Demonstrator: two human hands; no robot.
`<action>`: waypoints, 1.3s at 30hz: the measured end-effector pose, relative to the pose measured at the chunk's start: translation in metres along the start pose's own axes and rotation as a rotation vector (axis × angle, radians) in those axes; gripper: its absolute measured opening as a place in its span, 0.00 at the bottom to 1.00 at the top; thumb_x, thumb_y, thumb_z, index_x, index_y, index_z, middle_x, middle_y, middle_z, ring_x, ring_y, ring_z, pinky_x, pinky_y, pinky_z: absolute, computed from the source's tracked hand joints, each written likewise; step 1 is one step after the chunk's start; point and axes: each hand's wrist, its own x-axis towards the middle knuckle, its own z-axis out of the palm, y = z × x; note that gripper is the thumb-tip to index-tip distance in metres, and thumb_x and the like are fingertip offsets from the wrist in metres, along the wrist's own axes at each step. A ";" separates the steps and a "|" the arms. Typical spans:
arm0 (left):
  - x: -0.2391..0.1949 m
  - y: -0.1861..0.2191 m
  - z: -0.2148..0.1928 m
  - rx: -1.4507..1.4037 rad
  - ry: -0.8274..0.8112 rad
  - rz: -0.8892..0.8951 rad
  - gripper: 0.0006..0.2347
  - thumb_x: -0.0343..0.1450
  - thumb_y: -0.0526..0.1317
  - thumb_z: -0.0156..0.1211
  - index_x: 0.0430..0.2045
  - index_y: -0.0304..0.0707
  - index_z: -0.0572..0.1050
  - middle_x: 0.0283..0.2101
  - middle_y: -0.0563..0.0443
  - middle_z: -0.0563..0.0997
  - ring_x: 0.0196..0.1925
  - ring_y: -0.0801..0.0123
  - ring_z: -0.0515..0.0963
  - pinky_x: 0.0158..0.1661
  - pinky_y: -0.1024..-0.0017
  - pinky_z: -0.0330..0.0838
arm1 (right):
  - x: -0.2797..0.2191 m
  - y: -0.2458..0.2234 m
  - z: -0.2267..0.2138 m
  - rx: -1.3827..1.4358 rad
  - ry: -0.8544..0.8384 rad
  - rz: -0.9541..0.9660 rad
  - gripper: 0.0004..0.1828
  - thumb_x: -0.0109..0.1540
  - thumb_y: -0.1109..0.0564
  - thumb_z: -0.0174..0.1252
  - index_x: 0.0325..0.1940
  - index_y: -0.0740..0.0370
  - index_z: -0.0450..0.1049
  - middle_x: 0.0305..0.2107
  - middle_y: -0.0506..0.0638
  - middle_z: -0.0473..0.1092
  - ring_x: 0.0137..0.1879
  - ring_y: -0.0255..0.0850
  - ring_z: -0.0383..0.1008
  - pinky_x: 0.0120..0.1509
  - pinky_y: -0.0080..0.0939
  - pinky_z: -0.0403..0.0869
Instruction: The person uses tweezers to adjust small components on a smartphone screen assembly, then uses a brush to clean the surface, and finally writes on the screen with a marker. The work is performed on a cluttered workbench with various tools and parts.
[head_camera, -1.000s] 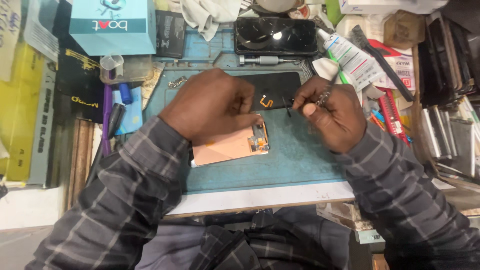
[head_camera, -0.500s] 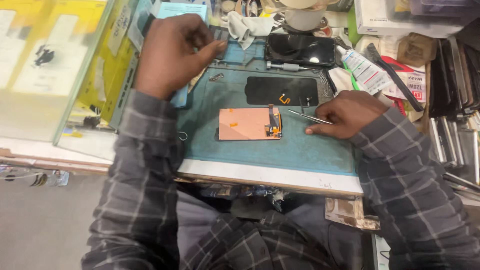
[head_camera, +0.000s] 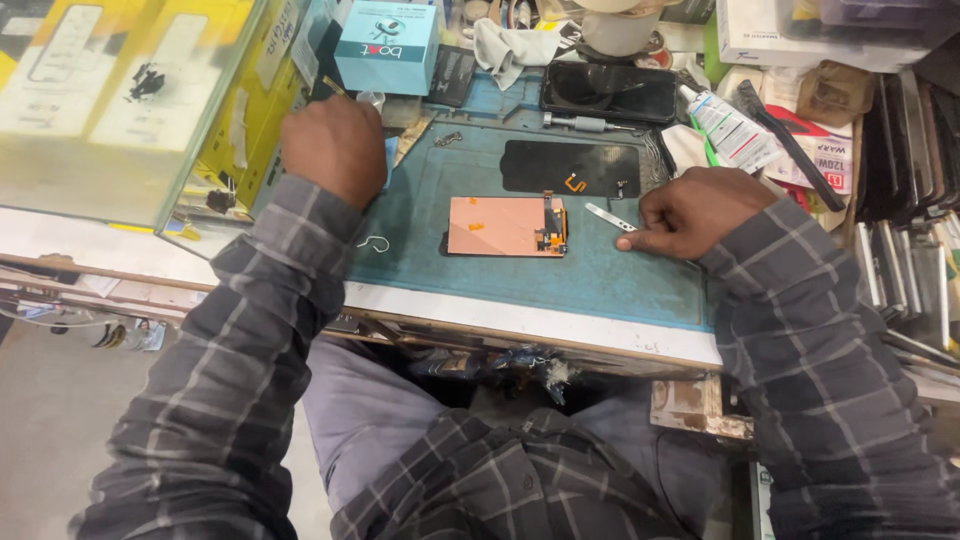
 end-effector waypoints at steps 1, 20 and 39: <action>0.000 0.000 0.004 -0.011 -0.010 -0.013 0.05 0.69 0.37 0.59 0.28 0.43 0.84 0.30 0.45 0.84 0.31 0.53 0.85 0.28 0.59 0.76 | 0.001 0.001 -0.001 -0.008 -0.004 -0.007 0.35 0.55 0.27 0.61 0.14 0.59 0.70 0.08 0.50 0.65 0.17 0.46 0.68 0.26 0.52 0.65; -0.010 -0.006 -0.018 -0.073 -0.215 -0.096 0.09 0.61 0.44 0.68 0.30 0.42 0.84 0.34 0.42 0.85 0.36 0.50 0.85 0.33 0.59 0.79 | -0.002 -0.003 0.000 0.047 0.027 -0.062 0.32 0.55 0.28 0.63 0.15 0.56 0.71 0.09 0.49 0.66 0.18 0.46 0.70 0.27 0.51 0.66; -0.035 0.115 -0.120 -1.592 0.013 0.242 0.08 0.72 0.31 0.66 0.42 0.34 0.75 0.38 0.52 0.84 0.33 0.78 0.81 0.28 0.78 0.79 | 0.001 -0.048 0.051 1.148 0.491 -0.471 0.25 0.74 0.46 0.50 0.66 0.70 0.63 0.46 0.50 0.72 0.47 0.32 0.73 0.52 0.33 0.74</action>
